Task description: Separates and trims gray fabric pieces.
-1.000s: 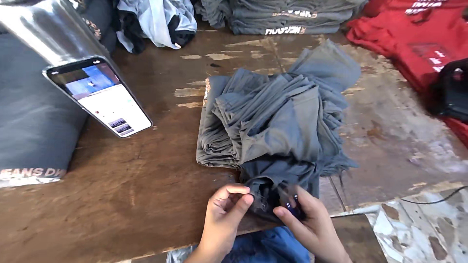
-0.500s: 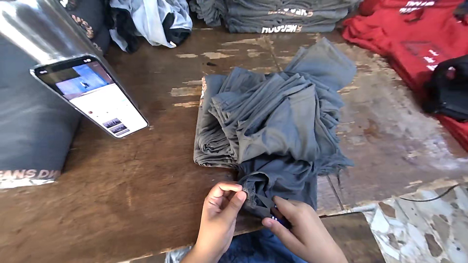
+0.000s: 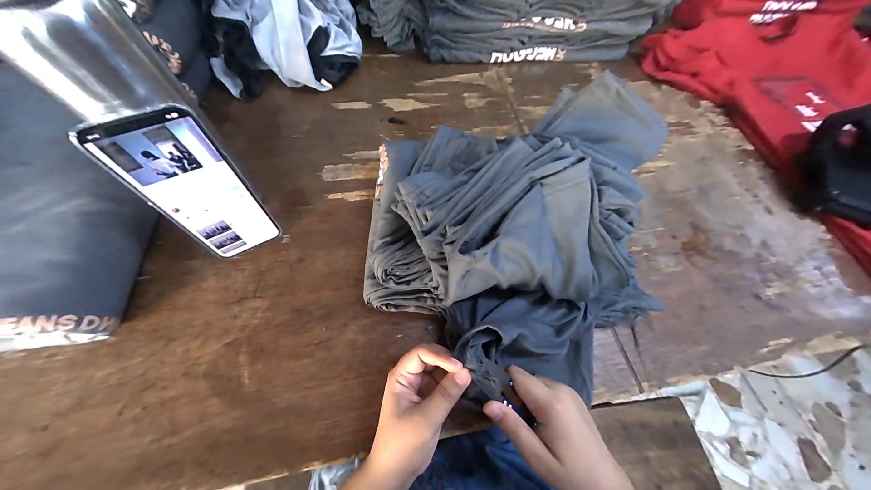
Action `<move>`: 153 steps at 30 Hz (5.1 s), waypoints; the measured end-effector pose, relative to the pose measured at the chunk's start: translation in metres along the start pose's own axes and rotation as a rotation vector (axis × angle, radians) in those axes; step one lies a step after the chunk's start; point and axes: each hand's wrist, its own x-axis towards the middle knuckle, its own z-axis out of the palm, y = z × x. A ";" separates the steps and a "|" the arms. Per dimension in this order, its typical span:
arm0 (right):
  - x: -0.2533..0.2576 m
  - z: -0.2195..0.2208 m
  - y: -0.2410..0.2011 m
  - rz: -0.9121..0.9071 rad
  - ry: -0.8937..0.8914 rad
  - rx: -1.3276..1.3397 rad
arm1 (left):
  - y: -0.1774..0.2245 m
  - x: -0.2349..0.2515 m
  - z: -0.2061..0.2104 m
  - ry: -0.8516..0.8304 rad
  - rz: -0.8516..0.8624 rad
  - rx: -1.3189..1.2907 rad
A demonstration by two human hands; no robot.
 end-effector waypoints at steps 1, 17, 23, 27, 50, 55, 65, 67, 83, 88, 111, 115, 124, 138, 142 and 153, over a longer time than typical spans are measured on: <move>0.000 0.000 -0.001 -0.005 0.005 -0.005 | 0.000 0.000 0.000 -0.006 0.006 0.004; -0.001 0.009 0.009 -0.100 0.085 -0.083 | 0.001 0.002 0.000 0.057 -0.050 -0.077; 0.001 0.010 0.008 -0.109 0.106 -0.101 | 0.002 0.001 0.000 0.058 -0.053 -0.095; 0.001 0.003 -0.001 -0.043 0.068 -0.076 | 0.002 0.002 0.000 0.064 -0.046 -0.083; 0.031 0.022 -0.001 -0.342 0.371 0.390 | -0.008 0.002 0.001 -0.017 0.161 0.149; 0.034 0.021 0.001 -0.332 0.376 0.371 | -0.007 0.000 0.002 0.024 0.182 0.253; 0.018 0.006 -0.010 -0.411 0.165 0.673 | -0.010 -0.002 0.001 -0.109 0.251 0.252; 0.013 0.000 -0.010 -0.430 0.044 0.752 | -0.010 -0.002 0.003 -0.053 0.247 0.301; 0.002 0.019 0.028 -0.159 0.154 0.077 | -0.006 -0.004 -0.001 0.124 0.124 0.089; 0.001 0.022 0.024 -0.198 0.181 -0.023 | -0.005 -0.006 -0.003 0.045 0.132 -0.009; 0.024 0.009 0.018 -0.268 0.371 0.129 | -0.006 -0.005 0.002 0.033 0.238 0.187; 0.044 0.010 0.038 -0.251 0.467 -0.116 | 0.003 -0.007 -0.002 -0.046 0.282 0.268; -0.007 -0.027 0.044 -0.163 0.137 0.202 | 0.038 0.002 -0.026 -0.431 0.429 1.044; -0.005 -0.006 0.031 -0.140 -0.004 -0.247 | 0.037 0.000 -0.021 -0.431 0.170 1.253; -0.008 0.002 0.039 -0.213 0.042 -0.306 | 0.036 -0.003 -0.021 -0.436 0.197 1.219; -0.007 0.003 0.037 -0.233 0.025 -0.402 | 0.035 -0.003 -0.023 -0.440 0.246 1.175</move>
